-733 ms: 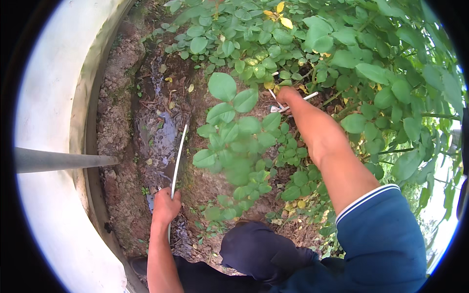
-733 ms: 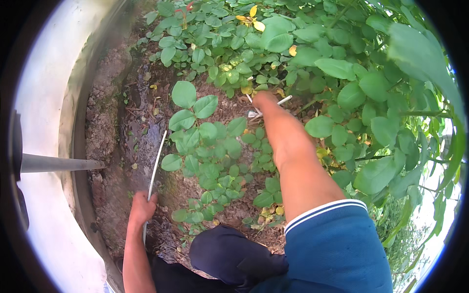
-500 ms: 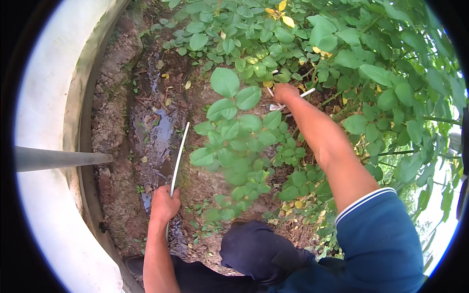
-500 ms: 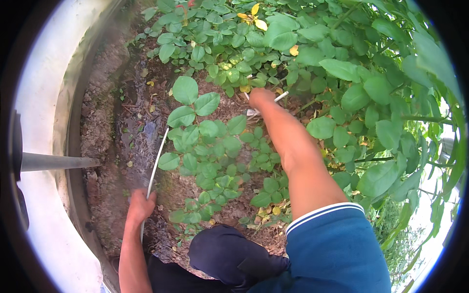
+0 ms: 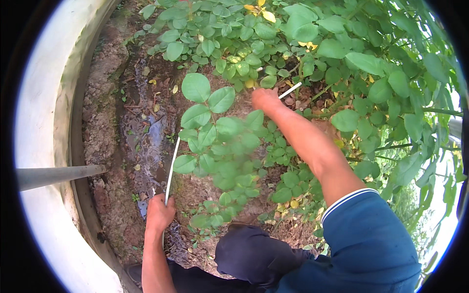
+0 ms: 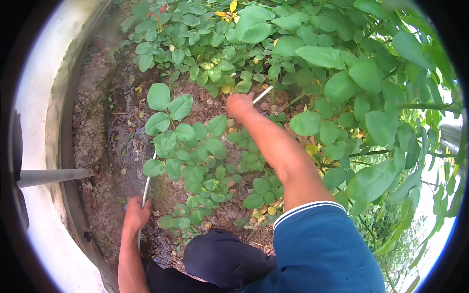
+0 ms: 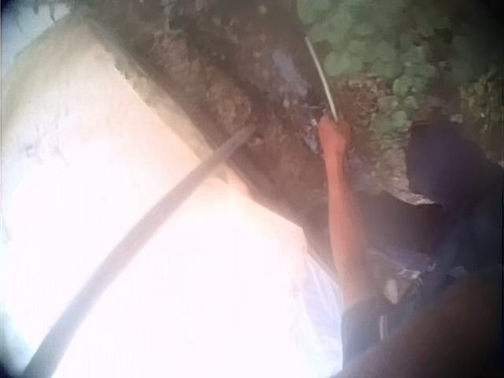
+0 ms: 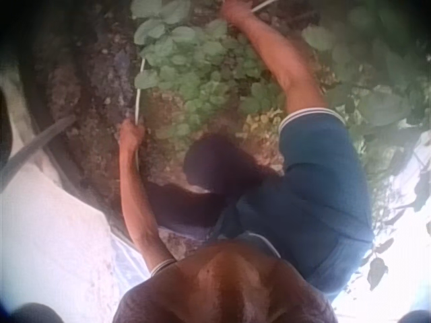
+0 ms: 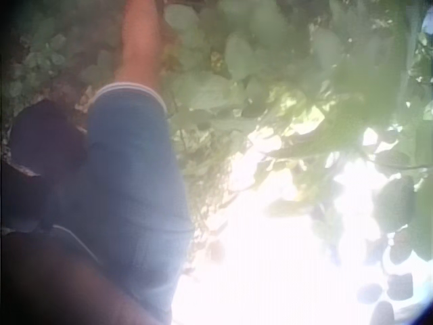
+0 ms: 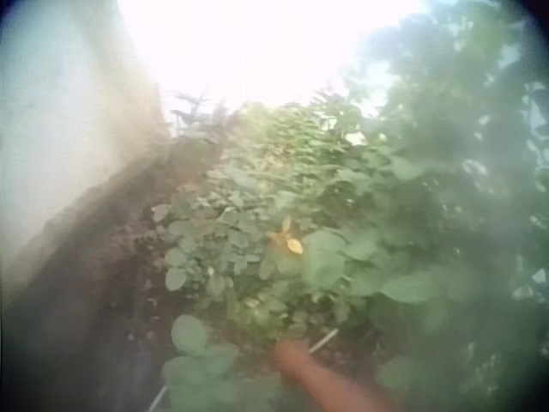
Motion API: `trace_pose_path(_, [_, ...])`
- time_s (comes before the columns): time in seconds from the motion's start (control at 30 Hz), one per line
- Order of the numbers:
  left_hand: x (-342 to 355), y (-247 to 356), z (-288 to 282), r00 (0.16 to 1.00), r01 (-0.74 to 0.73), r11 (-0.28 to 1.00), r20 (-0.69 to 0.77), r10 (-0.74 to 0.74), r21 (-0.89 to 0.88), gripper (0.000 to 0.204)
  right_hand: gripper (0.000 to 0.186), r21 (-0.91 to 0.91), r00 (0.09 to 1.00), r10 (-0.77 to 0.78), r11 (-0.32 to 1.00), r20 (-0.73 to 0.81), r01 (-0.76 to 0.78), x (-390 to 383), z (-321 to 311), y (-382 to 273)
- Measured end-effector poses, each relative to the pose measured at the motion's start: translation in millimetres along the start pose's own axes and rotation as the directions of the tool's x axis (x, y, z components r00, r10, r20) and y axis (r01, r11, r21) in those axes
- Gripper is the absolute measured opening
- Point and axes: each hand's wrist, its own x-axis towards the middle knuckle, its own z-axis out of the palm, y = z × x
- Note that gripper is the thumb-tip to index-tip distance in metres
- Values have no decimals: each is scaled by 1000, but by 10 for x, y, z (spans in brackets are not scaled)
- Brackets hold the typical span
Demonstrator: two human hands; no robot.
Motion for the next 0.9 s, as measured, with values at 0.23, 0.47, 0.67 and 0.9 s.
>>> trace_pose_path(0.23, [5,43,42,999,-35,999,-7,35,20,25,29,78,995,-74,995,60,69,-62,-89,56])
trace_pose_path(0.47, [-11,56,-3,1000,-11,1000,9,11,10,26,33,604,916,334,785,-224,-139,325,-258,303])
trace_pose_path(0.67, [-16,39,-14,1000,-12,1000,4,12,0,26,26,877,767,574,479,-287,-29,569,-157,458])
trace_pose_path(0.9, [-33,-38,-17,1000,-24,1000,4,24,-18,25,28,884,627,629,392,-460,255,849,-117,542])
